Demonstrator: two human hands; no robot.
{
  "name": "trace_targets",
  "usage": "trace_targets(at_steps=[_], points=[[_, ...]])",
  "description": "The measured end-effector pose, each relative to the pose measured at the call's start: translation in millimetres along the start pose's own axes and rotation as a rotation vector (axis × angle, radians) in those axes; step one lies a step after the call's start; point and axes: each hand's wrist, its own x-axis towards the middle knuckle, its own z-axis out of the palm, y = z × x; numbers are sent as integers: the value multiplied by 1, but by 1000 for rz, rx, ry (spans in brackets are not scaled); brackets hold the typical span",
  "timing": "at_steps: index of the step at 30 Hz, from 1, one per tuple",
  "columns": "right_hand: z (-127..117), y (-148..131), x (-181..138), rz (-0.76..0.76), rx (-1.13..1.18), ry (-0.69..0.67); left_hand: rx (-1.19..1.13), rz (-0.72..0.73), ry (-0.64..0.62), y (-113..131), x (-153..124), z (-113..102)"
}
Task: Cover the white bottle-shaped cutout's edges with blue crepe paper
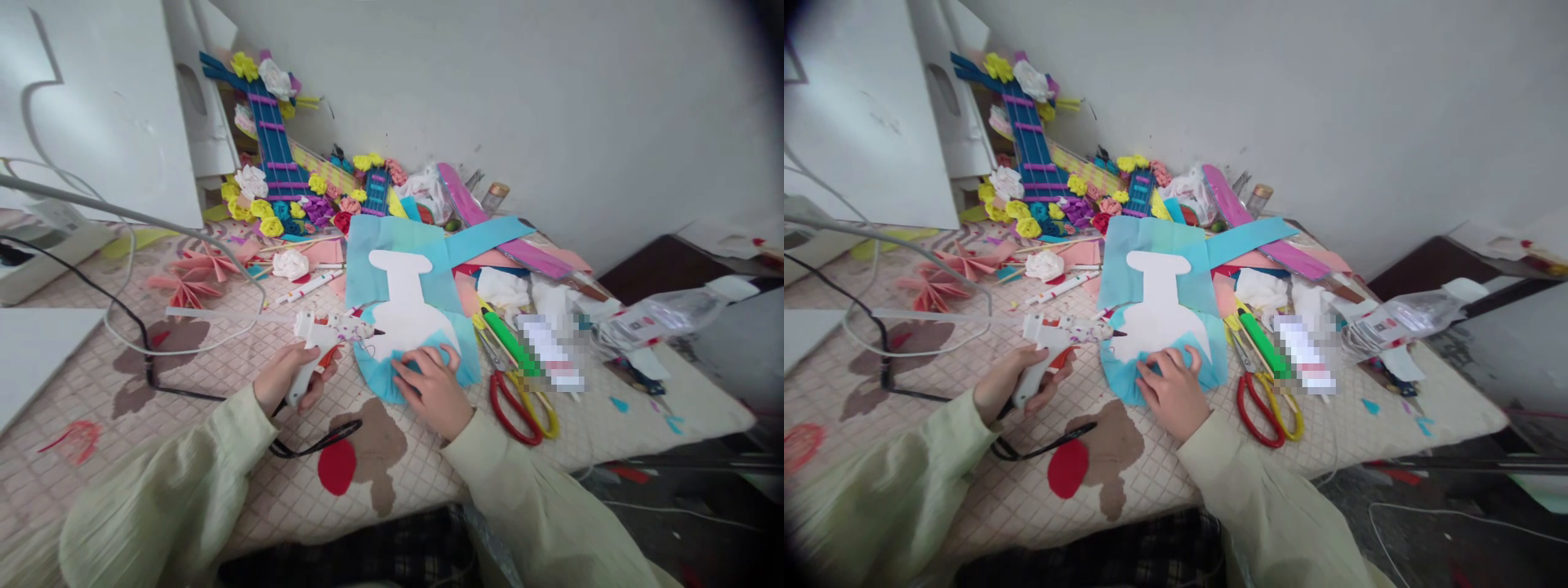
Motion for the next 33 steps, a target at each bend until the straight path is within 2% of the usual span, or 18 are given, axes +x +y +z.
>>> trace_targets(at_steps=[14, 22, 27, 30, 33], points=[[2, 2, 8, 24, 1, 23, 17, -1, -8, 0, -1, 1], [4, 10, 11, 6, -91, 34, 12, -21, -5, 0, -1, 2], [-7, 7, 8, 15, -61, 159, 19, -9, 9, 1, -2, 2], [-25, 26, 2, 73, -57, 285, 35, 27, 13, 0, -2, -1], [-43, 68, -11, 239, -138, 341, 58, 62, 14, -1, -3, -4]])
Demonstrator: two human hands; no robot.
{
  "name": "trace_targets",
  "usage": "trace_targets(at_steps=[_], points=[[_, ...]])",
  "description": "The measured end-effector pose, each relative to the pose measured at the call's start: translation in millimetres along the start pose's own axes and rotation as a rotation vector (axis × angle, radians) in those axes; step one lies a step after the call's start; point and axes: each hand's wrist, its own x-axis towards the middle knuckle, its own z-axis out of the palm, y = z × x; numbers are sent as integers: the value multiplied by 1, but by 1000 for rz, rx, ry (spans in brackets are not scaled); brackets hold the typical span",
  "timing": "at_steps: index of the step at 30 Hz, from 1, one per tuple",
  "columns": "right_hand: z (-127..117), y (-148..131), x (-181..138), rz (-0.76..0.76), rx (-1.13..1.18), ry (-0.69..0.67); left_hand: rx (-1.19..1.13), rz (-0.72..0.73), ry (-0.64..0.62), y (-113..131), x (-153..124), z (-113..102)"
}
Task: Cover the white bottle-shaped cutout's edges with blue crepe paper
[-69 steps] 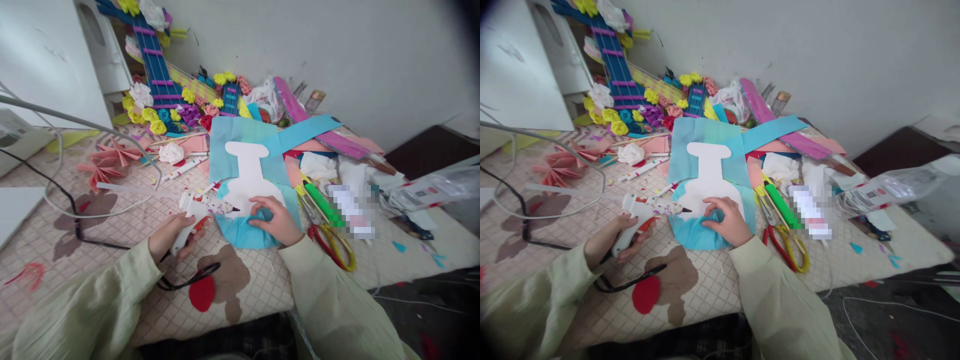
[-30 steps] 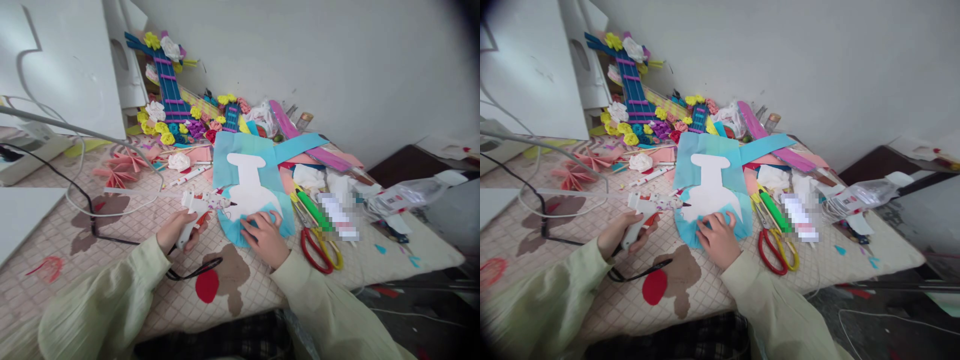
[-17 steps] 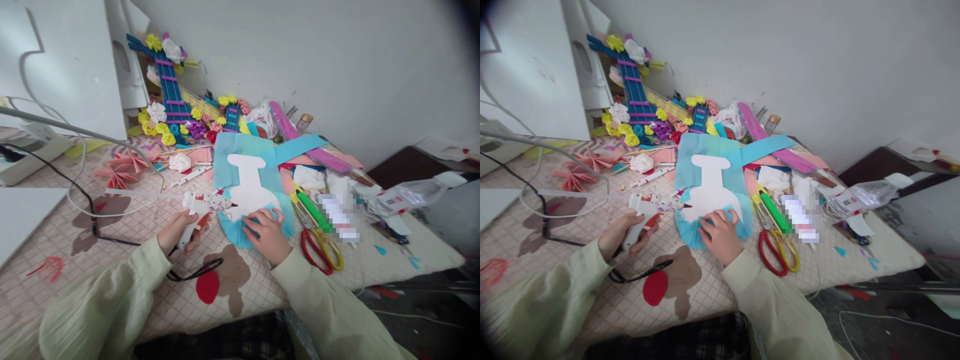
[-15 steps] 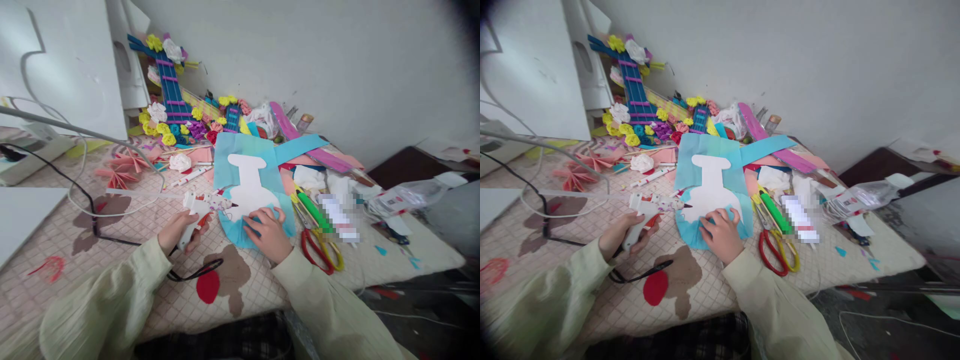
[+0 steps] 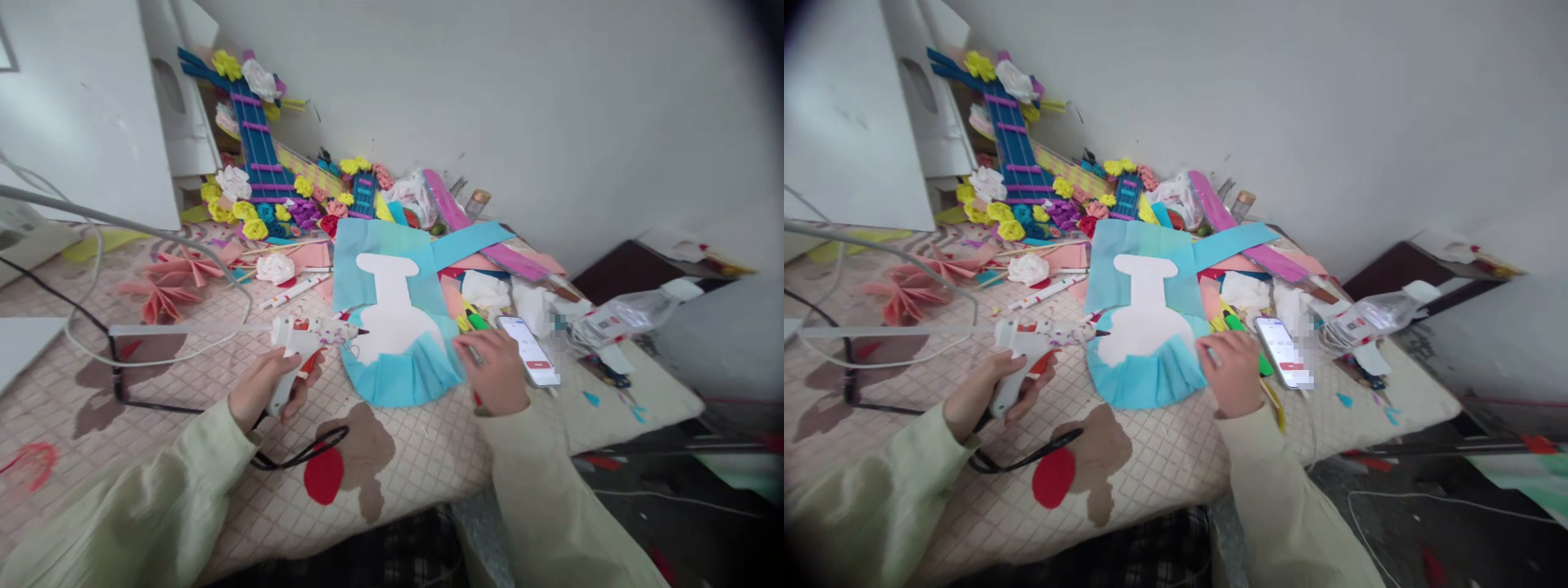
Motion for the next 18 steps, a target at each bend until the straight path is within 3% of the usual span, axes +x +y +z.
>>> trace_targets(at_steps=[2, 4, 7, 13, 18], points=[[-3, 32, -1, 152, -129, -84, 17, 19, -2, -1, -1, -1], [-2, 57, -5, 280, -250, -265, 32, 32, -16, -1, -1, -1], [5, 73, -10, 376, -320, -428, 47, 34, -33, -3, -1, -2], [18, 72, -9, 399, -354, -394, 59, 29, -27, -5, 1, -2], [2, 72, -7, 400, -394, -307, 43, 37, -15, -8, 1, -4]])
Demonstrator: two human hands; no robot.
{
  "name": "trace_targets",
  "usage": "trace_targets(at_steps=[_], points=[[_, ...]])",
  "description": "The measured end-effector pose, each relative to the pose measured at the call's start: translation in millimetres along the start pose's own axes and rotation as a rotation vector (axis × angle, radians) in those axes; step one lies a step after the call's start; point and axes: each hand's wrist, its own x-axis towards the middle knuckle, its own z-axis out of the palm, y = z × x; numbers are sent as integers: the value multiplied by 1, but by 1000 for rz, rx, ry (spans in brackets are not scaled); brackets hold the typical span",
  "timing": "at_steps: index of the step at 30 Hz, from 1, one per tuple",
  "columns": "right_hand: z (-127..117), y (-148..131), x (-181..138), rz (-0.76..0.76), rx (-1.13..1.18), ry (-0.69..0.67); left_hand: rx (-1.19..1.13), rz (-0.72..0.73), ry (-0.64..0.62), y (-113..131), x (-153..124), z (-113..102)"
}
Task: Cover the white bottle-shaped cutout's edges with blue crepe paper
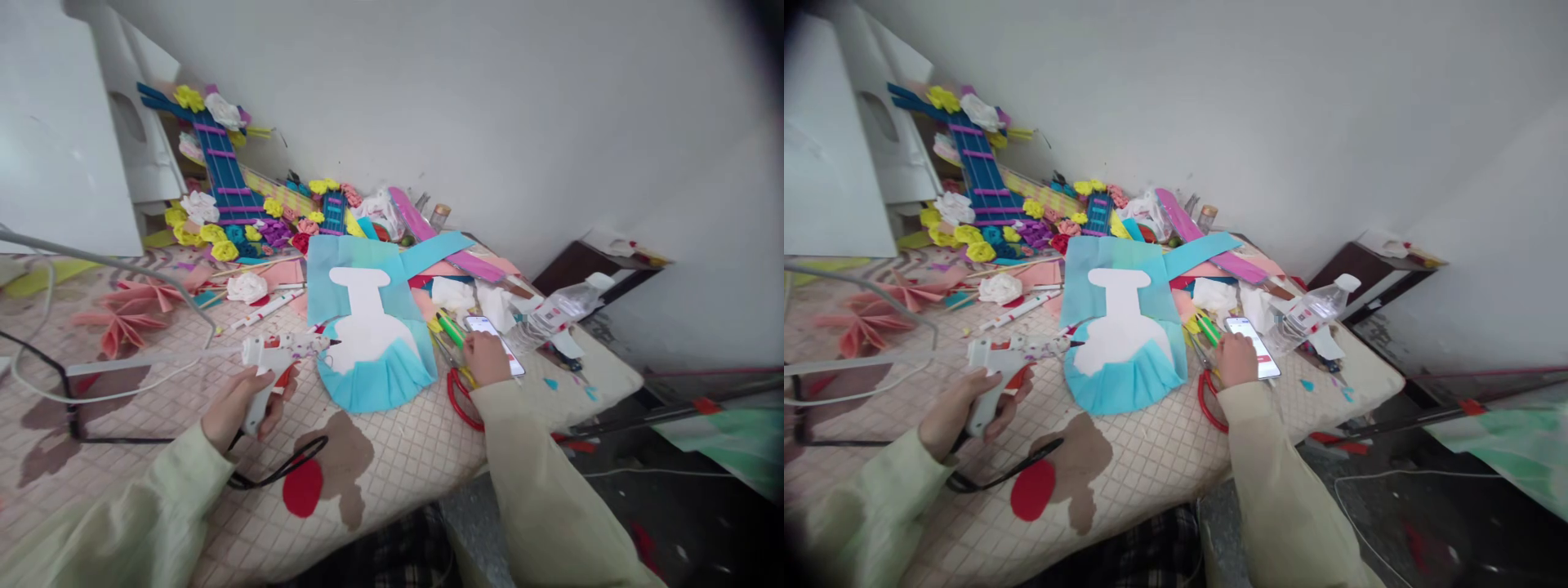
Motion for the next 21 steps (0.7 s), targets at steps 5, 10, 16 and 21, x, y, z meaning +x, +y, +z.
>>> trace_targets(at_steps=[5, 10, 16, 21], points=[[-24, 1, -15, -59, 172, 87, 14, 16, -1, 2, 0, 2], [-37, 11, -20, -8, 219, 85, 12, -3, 28, 4, 0, 4], [-48, 46, -13, 140, 93, -10, 16, 6, -6, 4, -2, 3], [-52, 59, -12, 178, 41, -202, 53, 18, -18, 4, -3, 3]])
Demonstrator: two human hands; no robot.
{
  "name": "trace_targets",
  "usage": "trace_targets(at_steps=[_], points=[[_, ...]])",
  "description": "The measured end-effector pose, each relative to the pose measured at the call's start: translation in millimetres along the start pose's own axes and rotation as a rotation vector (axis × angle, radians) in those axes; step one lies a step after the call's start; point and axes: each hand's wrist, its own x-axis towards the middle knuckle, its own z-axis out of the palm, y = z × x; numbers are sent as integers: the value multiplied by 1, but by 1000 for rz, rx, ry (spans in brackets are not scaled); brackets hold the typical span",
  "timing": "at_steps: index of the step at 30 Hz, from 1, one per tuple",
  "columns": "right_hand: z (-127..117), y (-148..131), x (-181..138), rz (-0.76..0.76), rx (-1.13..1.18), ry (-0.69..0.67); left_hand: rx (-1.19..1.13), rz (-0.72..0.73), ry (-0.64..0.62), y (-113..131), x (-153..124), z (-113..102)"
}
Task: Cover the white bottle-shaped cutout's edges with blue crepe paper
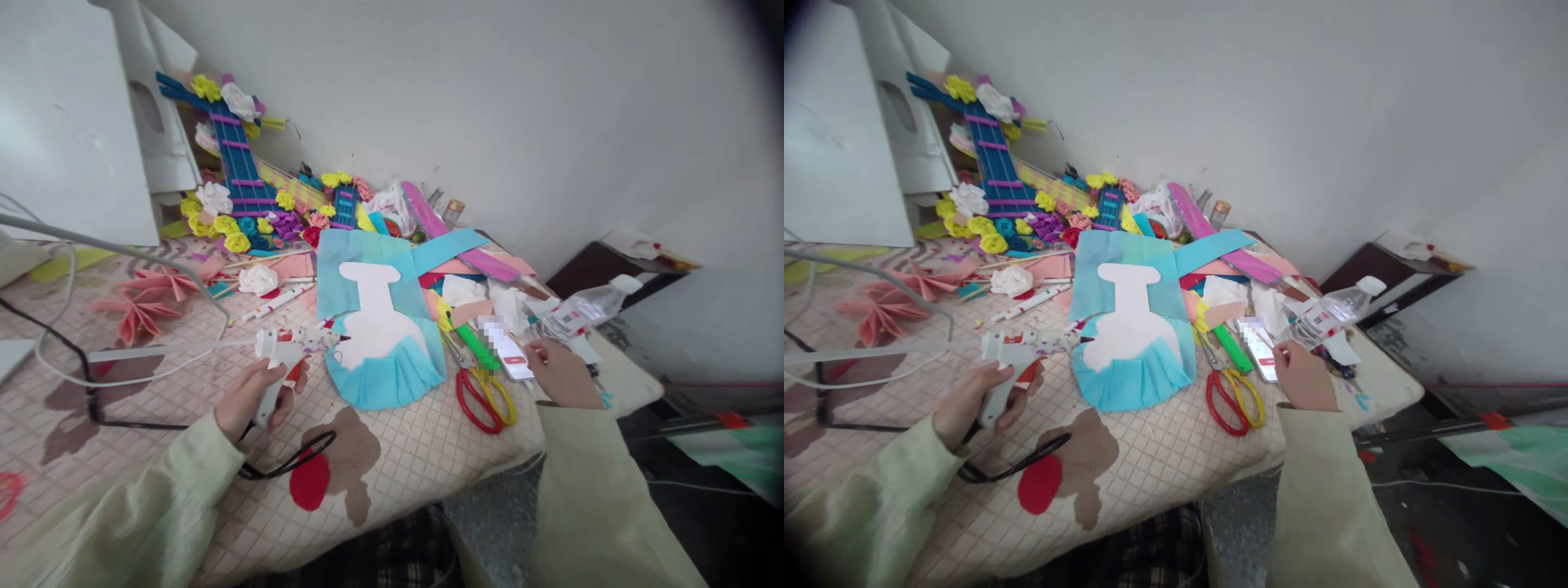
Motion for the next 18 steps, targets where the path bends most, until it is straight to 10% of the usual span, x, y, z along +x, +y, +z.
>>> trace_targets(at_steps=[9, 18], points=[[-3, 37, -8, -159, 197, -277, 16, -19, 34, 3, 1, 2], [18, 10, -12, -227, 175, -135, 34, -20, 46, 5, -1, 1]])
